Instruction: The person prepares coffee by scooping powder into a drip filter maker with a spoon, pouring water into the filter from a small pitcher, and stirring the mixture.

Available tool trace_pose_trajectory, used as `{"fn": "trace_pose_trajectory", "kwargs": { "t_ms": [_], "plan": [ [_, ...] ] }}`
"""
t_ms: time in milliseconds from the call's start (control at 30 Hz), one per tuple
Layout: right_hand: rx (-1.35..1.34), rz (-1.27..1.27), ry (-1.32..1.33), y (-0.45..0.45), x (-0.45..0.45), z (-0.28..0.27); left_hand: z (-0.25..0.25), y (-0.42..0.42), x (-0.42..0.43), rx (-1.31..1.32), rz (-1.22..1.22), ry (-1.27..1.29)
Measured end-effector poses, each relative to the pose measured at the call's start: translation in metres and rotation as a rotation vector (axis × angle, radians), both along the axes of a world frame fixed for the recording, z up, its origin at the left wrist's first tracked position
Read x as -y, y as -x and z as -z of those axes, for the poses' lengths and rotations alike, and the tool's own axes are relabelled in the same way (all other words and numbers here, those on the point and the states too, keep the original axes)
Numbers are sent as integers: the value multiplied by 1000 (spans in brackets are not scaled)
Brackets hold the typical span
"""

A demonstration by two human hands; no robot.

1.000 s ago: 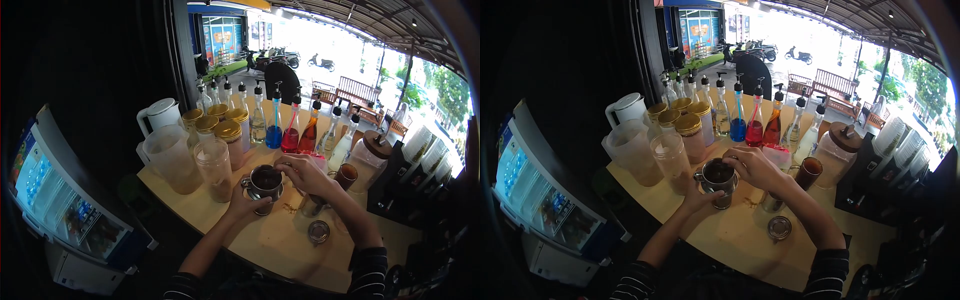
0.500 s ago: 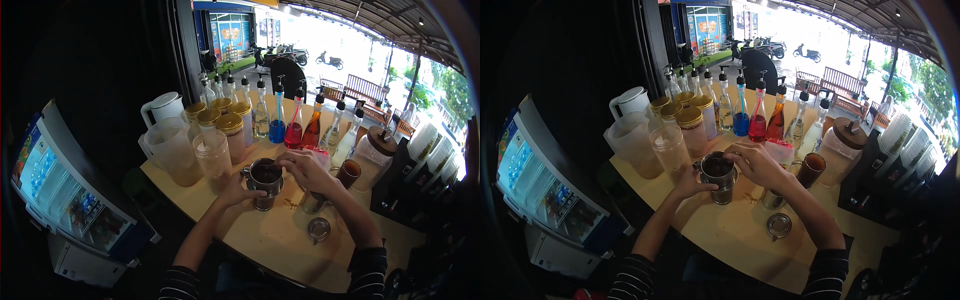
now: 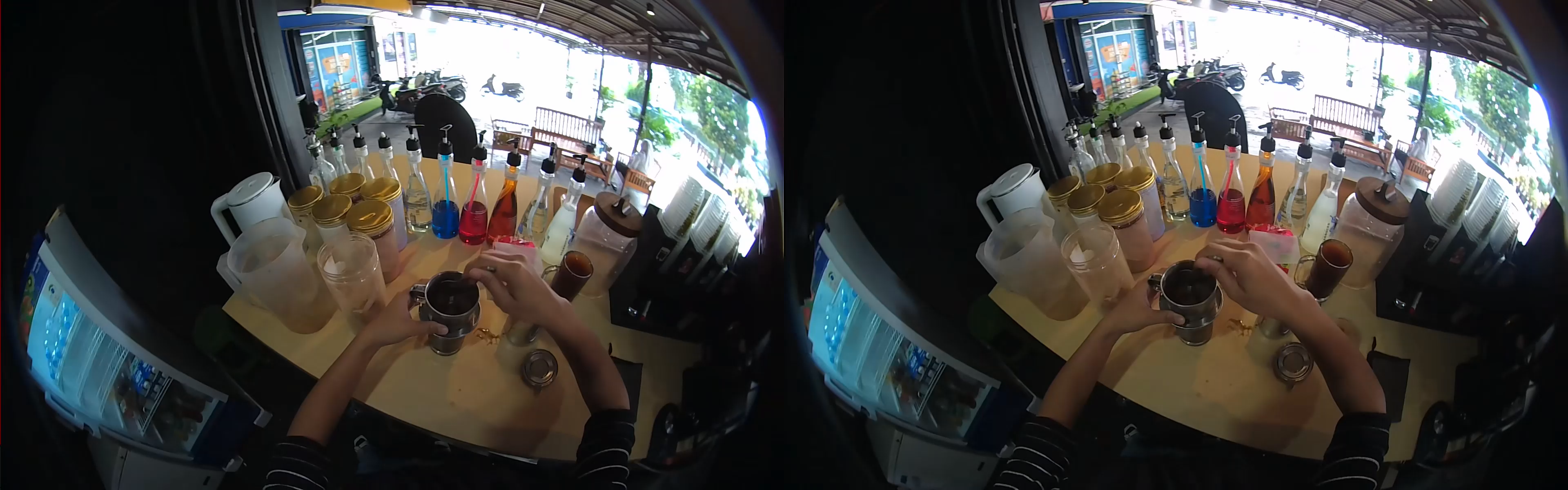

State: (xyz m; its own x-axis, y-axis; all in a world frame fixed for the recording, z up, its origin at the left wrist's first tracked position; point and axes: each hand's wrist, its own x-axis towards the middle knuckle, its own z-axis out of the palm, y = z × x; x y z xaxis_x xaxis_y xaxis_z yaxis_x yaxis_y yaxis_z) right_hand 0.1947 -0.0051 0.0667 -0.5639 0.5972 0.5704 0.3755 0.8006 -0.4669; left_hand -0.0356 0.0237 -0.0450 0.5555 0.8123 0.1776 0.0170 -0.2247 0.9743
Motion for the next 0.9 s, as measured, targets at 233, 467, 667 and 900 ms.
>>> {"fn": "trace_pose_trajectory", "kwargs": {
  "t_ms": [233,467,667,900],
  "plan": [
    [30,119,17,12,12,-2,0,0,-4,21,72,38],
    [11,149,61,11,21,4,7,-4,-3,139,47,-129],
    [24,132,30,1,24,1,4,-5,7,151,-45,-179],
    [94,33,-55,-2,14,0,11,-21,70,65,-760,-481]
  ]
}}
